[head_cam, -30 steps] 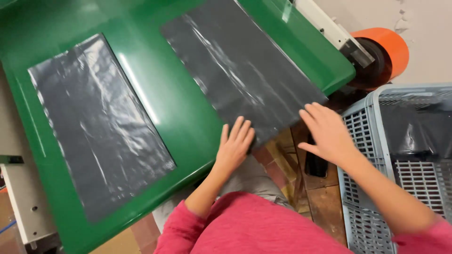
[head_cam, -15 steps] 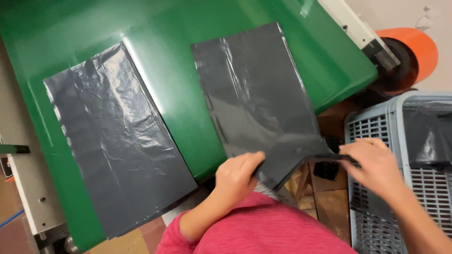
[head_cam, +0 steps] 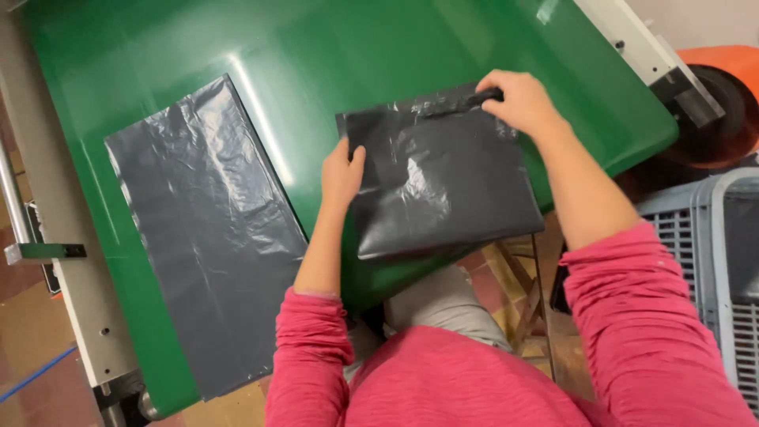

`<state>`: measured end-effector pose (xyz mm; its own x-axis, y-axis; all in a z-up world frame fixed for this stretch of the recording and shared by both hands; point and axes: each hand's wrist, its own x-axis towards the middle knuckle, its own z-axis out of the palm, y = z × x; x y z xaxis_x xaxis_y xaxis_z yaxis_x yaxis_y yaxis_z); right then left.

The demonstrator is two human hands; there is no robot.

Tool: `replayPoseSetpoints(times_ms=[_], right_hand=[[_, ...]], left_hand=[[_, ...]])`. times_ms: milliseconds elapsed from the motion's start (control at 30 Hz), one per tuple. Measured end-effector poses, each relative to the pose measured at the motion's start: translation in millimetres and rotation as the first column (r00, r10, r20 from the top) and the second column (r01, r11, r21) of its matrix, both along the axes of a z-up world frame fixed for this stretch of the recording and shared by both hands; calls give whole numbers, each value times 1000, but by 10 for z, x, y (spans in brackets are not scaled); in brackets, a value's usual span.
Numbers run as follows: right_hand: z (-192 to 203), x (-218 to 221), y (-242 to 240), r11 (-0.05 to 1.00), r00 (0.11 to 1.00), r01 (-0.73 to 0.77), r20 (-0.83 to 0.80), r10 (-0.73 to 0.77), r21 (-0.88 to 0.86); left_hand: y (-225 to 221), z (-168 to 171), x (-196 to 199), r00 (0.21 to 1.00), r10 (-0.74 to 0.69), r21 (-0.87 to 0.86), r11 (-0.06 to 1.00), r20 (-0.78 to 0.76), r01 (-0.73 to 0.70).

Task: Folding black plastic bags and placing them into a storage basket.

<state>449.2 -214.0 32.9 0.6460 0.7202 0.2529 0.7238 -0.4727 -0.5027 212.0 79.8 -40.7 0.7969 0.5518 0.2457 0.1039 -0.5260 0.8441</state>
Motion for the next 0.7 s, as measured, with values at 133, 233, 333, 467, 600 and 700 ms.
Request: replayPoseSetpoints(times_ms=[133,233,333,467,600,700], right_hand=[[-380,274,63,1000,1000,15,-24,-15,-2],[-440,375,149,998,999,35,-17,-36,-45],[-388,423,232,995,995,33,99,-24,-99],[-473,513,404,987,978,-6,205,39,-161],[-475,436,604,913,989,40,146,22,-407],[-253,182,569,925,978,51,206,30,-376]], left_hand=[[18,-139,176,974,131,155,983,-184,-103],[36,-200,210,946,149,165,981,-287,-105],[33,-121,327,941,201,208,967,-272,-147],[-306,591,93,898,272,232,952,-346,-199],[-712,457,-50,986,13,86,996,-167,1],[-763,136,9,970,-239,-569,804,-49,170]])
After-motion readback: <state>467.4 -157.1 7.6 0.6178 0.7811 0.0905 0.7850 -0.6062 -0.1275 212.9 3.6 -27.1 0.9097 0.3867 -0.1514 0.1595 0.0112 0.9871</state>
